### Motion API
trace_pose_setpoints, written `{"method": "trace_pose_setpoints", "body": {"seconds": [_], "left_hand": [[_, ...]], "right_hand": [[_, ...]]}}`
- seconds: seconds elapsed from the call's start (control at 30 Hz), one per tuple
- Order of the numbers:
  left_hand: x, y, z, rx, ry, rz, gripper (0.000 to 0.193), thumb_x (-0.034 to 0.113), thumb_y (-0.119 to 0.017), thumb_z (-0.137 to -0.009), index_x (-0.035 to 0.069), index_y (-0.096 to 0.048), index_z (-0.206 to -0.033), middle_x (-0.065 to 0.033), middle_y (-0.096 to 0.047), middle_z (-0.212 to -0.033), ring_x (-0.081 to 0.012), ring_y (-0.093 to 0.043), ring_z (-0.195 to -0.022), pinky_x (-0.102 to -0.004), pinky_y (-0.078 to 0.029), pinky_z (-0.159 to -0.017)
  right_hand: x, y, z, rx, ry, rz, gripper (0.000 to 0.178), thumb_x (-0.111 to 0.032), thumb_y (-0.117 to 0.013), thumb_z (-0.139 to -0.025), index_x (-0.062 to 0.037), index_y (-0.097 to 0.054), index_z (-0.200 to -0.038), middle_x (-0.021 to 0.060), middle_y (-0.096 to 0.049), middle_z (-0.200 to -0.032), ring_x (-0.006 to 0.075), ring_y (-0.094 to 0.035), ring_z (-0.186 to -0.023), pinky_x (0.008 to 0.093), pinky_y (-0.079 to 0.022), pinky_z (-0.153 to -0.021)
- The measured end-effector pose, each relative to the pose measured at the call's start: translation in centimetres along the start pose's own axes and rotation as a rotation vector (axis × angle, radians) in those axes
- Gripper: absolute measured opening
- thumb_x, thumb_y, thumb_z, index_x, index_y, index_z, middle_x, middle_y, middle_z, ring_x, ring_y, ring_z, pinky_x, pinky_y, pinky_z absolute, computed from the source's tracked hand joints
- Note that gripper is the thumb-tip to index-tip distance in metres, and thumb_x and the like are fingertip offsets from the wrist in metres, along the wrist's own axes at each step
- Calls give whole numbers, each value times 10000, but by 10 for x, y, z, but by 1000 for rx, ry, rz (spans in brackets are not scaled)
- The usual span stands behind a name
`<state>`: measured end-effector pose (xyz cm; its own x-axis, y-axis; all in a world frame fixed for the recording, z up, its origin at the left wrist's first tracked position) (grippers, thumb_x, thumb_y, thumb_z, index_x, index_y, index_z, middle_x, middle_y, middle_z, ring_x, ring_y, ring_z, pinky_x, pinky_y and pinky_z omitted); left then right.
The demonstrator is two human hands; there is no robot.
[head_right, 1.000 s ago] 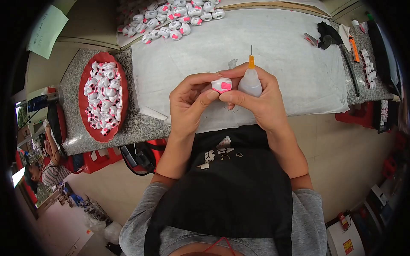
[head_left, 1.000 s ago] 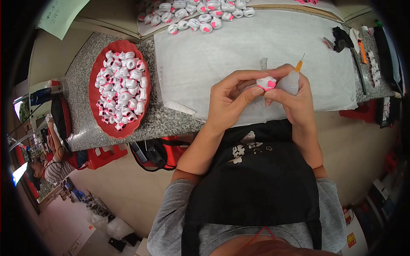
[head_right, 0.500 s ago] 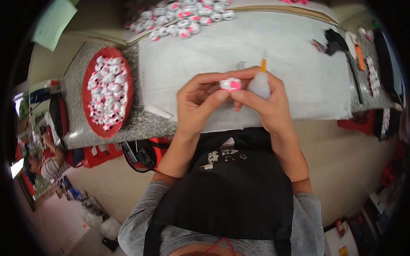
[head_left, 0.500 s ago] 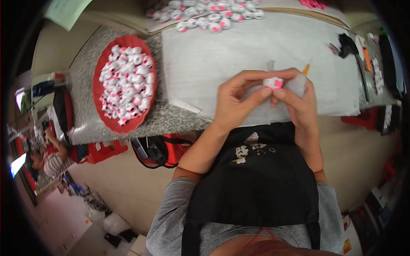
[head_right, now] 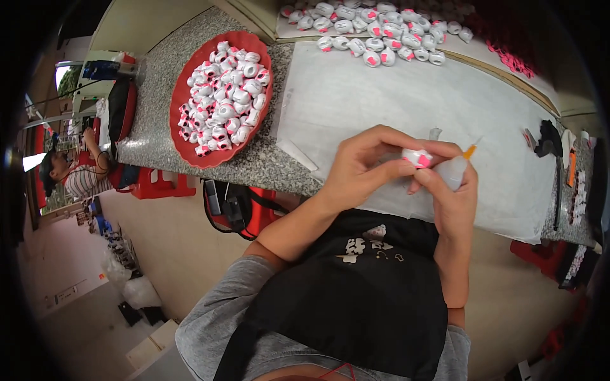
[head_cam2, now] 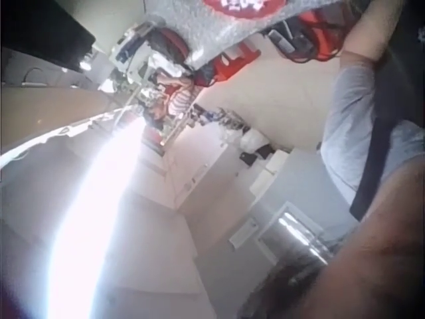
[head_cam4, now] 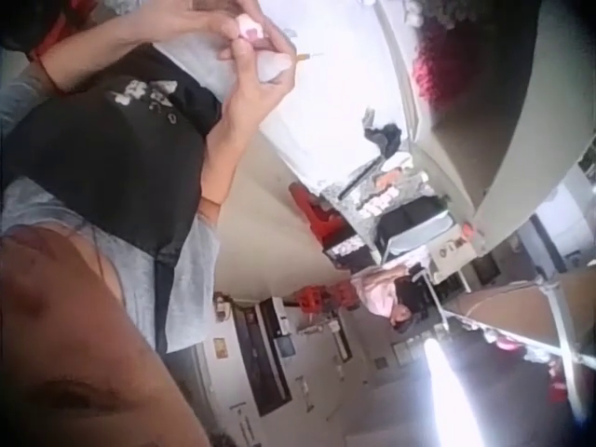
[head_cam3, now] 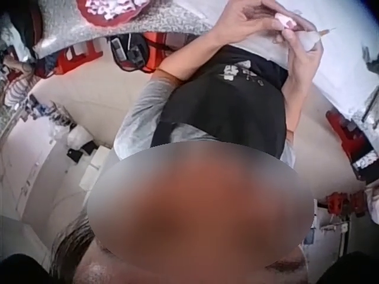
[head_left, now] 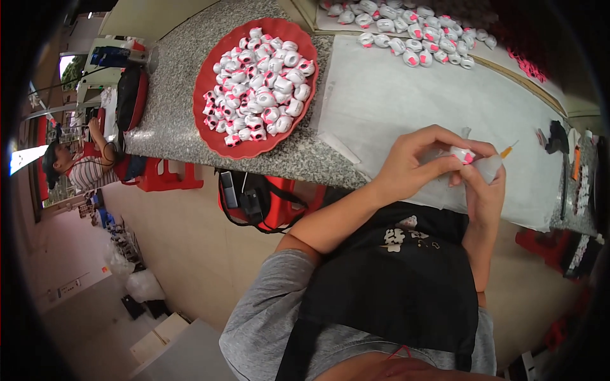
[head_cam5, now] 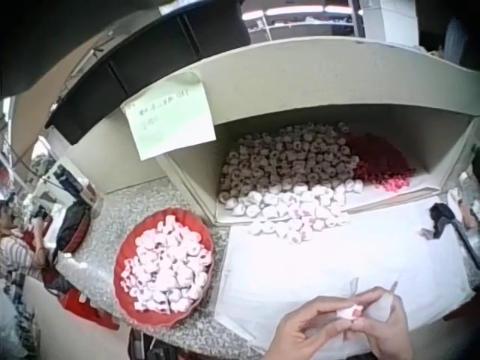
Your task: Gluing small pink bows onto white cat-shaped toy heads at a factory assembly station.
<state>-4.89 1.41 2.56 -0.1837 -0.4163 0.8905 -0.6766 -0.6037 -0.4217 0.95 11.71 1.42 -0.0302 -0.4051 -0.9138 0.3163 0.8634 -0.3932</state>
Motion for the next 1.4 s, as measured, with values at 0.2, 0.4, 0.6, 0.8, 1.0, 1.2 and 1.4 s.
{"method": "trace_pose_setpoints", "body": {"seconds": [0.2, 0.4, 0.6, 0.8, 1.0, 1.2, 1.4], "left_hand": [[87, 91, 35, 705, -358, -684, 272, -26, -552, -690, -20, -496, -955, -107, -541, -907, -193, -518, -840, -276, -410, -737], [87, 63, -14, 191, -529, -1472, 234, -38, -553, -635, 42, -556, -855, -92, -541, -916, -243, -497, -857, -319, -397, -713], [19, 49, -81, -185, -532, -1601, 230, -10, -571, -609, 56, -519, -822, -74, -532, -834, -246, -488, -830, -330, -395, -705], [29, 40, -71, 70, -415, -1235, 193, -7, -541, -654, 57, -490, -829, -60, -540, -810, -167, -522, -735, -267, -430, -588], [15, 19, -32, 103, -47, -394, 185, -17, -503, -729, 6, -454, -906, -112, -530, -929, -101, -512, -770, -207, -428, -620], [-10, -4, -15, 53, 70, -50, 270, -93, -486, -714, -27, -443, -972, -137, -474, -1031, -119, -512, -809, -207, -438, -681], [-19, -2, -12, 126, 70, 102, 283, -39, -528, -713, -11, -444, -981, -186, -484, -1012, -161, -506, -877, -268, -440, -741]], "right_hand": [[-12, 10, -2, 49, 37, 156, 509, -13, -494, -673, 44, -329, -1151, 101, -519, -753, 105, -443, -509, 201, -383, -474], [-16, 25, 4, 154, 75, 174, 438, -26, -468, -670, 9, -329, -1084, 103, -435, -888, 91, -396, -483, 168, -328, -399], [-25, 30, 14, 45, 161, 53, 274, -98, -456, -686, -25, -345, -926, 121, -392, -943, 119, -422, -544, 189, -331, -354], [-31, 36, 21, 111, 134, 57, 288, -94, -444, -728, 2, -362, -987, 135, -394, -985, 170, -476, -700, 242, -431, -459], [-40, 45, 24, 211, 203, 40, 282, -98, -467, -745, 30, -395, -987, 120, -415, -994, 182, -478, -759, 267, -449, -531], [-47, 49, 27, 214, 369, -229, 265, -48, -565, -684, 10, -450, -915, 121, -438, -950, 135, -463, -738, 237, -404, -527], [-50, 43, 32, 382, 509, -97, 302, -7, -585, -597, -12, -454, -869, 102, -449, -870, 142, -443, -738, 227, -372, -569]]}}
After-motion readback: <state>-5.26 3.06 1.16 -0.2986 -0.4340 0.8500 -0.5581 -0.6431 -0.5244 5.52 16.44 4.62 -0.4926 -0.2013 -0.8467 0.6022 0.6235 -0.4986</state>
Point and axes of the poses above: each hand's wrist, its own z-axis away from the middle knuckle, its own y-axis out of the back of the hand, x = y × z, the point moved 6 cm from there along -z, towards the middle knuckle
